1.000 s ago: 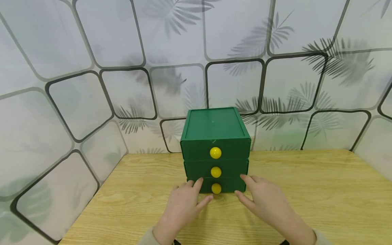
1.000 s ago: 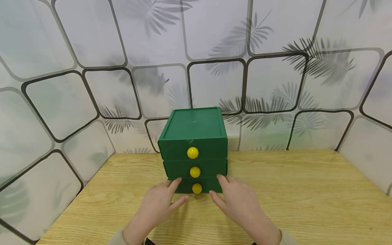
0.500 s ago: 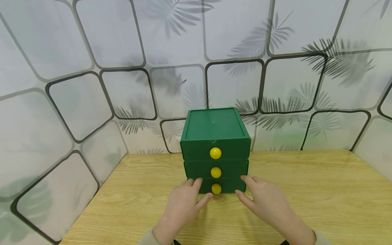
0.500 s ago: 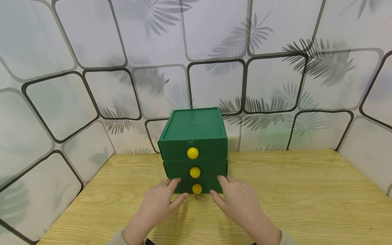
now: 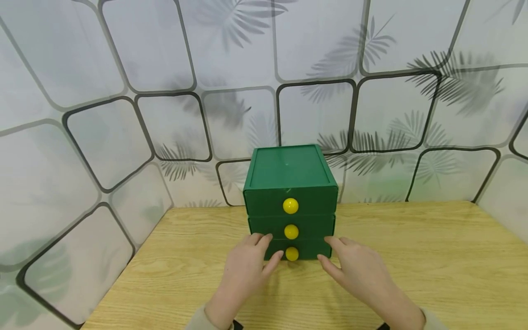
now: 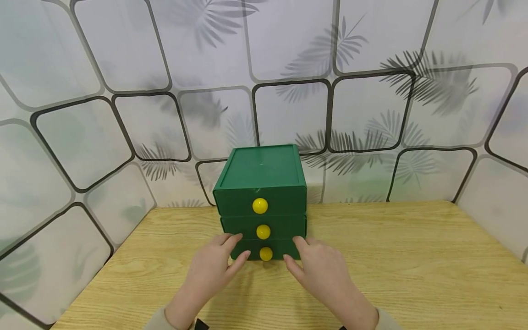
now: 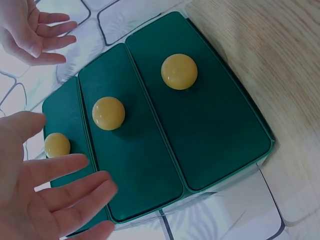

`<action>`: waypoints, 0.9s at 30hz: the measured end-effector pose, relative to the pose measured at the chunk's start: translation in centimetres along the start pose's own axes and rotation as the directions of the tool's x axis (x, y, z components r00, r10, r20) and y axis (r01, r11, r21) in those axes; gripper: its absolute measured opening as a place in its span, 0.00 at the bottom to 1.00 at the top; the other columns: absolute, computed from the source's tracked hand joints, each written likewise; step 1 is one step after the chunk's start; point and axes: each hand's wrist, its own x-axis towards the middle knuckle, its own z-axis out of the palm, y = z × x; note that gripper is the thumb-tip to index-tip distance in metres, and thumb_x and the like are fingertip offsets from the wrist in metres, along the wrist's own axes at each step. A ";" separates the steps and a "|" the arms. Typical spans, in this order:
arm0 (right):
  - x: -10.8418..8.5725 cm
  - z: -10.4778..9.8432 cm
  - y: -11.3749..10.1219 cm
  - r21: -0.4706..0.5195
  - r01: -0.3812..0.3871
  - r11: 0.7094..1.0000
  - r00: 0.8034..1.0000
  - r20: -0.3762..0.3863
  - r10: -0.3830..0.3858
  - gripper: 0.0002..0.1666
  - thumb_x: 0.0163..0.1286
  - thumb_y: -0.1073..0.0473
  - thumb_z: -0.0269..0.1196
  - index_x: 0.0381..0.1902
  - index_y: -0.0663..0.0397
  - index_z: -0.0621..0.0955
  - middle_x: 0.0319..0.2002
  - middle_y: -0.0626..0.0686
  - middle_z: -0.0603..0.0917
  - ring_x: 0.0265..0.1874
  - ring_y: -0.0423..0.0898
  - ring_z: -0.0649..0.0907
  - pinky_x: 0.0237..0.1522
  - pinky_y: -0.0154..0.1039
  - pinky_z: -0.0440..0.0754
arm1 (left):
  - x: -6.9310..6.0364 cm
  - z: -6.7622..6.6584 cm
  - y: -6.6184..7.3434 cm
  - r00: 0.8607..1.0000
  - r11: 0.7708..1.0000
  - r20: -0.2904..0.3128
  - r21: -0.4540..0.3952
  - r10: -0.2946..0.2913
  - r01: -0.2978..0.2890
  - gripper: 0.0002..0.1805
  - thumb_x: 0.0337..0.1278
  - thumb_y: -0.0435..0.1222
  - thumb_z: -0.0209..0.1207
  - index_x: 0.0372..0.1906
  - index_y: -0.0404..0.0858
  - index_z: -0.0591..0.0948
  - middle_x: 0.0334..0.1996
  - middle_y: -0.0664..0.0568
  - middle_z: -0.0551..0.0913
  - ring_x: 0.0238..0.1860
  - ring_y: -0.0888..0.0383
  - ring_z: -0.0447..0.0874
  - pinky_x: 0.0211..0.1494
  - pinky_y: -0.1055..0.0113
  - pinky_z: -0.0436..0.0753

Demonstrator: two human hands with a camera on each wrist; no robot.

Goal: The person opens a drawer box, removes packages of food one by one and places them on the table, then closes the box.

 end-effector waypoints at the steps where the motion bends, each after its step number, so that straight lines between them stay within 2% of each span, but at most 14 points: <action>1: 0.0 0.0 0.0 0.000 0.000 1.000 1.000 0.001 0.000 0.21 0.54 0.47 0.64 0.40 0.55 0.80 0.31 0.52 0.83 0.15 0.39 0.76 0.11 0.30 0.69 | 0.0 0.0 -0.1 1.000 1.000 -0.029 -0.006 0.005 -0.005 0.22 0.55 0.51 0.53 0.45 0.38 0.79 0.39 0.49 0.78 0.37 0.55 0.77 0.32 0.65 0.79; 6: 0.1 -0.1 0.0 0.005 -0.005 1.000 1.000 0.000 0.005 0.20 0.54 0.47 0.63 0.40 0.54 0.80 0.30 0.51 0.82 0.13 0.38 0.74 0.09 0.29 0.65 | 0.3 -0.2 -0.5 0.985 0.999 -0.170 -0.033 0.031 -0.037 0.20 0.53 0.49 0.56 0.43 0.38 0.80 0.40 0.49 0.78 0.39 0.55 0.75 0.36 0.65 0.78; 9: 0.1 -0.1 0.0 0.006 -0.006 1.000 1.000 0.003 0.006 0.19 0.55 0.48 0.63 0.40 0.53 0.80 0.29 0.50 0.82 0.11 0.37 0.72 0.08 0.29 0.63 | 0.4 -0.3 -0.7 0.969 0.996 -0.244 -0.063 0.046 -0.063 0.18 0.52 0.46 0.57 0.42 0.37 0.81 0.39 0.49 0.79 0.39 0.55 0.76 0.38 0.65 0.78; 15: 0.0 -0.2 0.1 0.007 -0.006 1.000 1.000 0.018 0.006 0.19 0.55 0.48 0.63 0.41 0.53 0.79 0.31 0.50 0.82 0.14 0.38 0.75 0.10 0.30 0.67 | 0.7 -0.4 -1.1 0.936 0.984 -0.347 -0.136 0.063 -0.117 0.16 0.53 0.42 0.57 0.41 0.34 0.81 0.40 0.47 0.79 0.41 0.53 0.76 0.40 0.64 0.78; 20: -0.1 -0.1 0.1 0.006 0.005 1.000 1.000 0.006 -0.006 0.18 0.55 0.48 0.63 0.40 0.53 0.79 0.32 0.51 0.82 0.16 0.39 0.77 0.11 0.30 0.68 | 1.0 -0.2 -1.5 0.891 0.965 -0.451 -0.204 0.055 -0.163 0.18 0.59 0.43 0.51 0.41 0.31 0.80 0.42 0.44 0.77 0.44 0.50 0.75 0.43 0.61 0.77; 24: 0.0 -0.1 0.0 0.015 -0.001 1.000 1.000 0.020 0.001 0.18 0.55 0.48 0.63 0.40 0.53 0.79 0.32 0.50 0.82 0.15 0.38 0.76 0.11 0.30 0.67 | 1.6 -0.1 -2.0 0.842 0.935 -0.539 -0.293 0.009 -0.198 0.22 0.64 0.44 0.45 0.41 0.28 0.78 0.44 0.42 0.76 0.46 0.48 0.73 0.45 0.59 0.75; 27: 0.0 -0.1 0.0 0.022 -0.001 1.000 1.000 0.024 0.001 0.18 0.55 0.48 0.63 0.40 0.53 0.79 0.32 0.51 0.83 0.14 0.37 0.75 0.11 0.29 0.67 | 2.0 -0.1 -2.6 0.805 0.904 -0.592 -0.365 -0.040 -0.223 0.17 0.63 0.39 0.48 0.42 0.27 0.77 0.43 0.41 0.76 0.46 0.47 0.74 0.44 0.56 0.75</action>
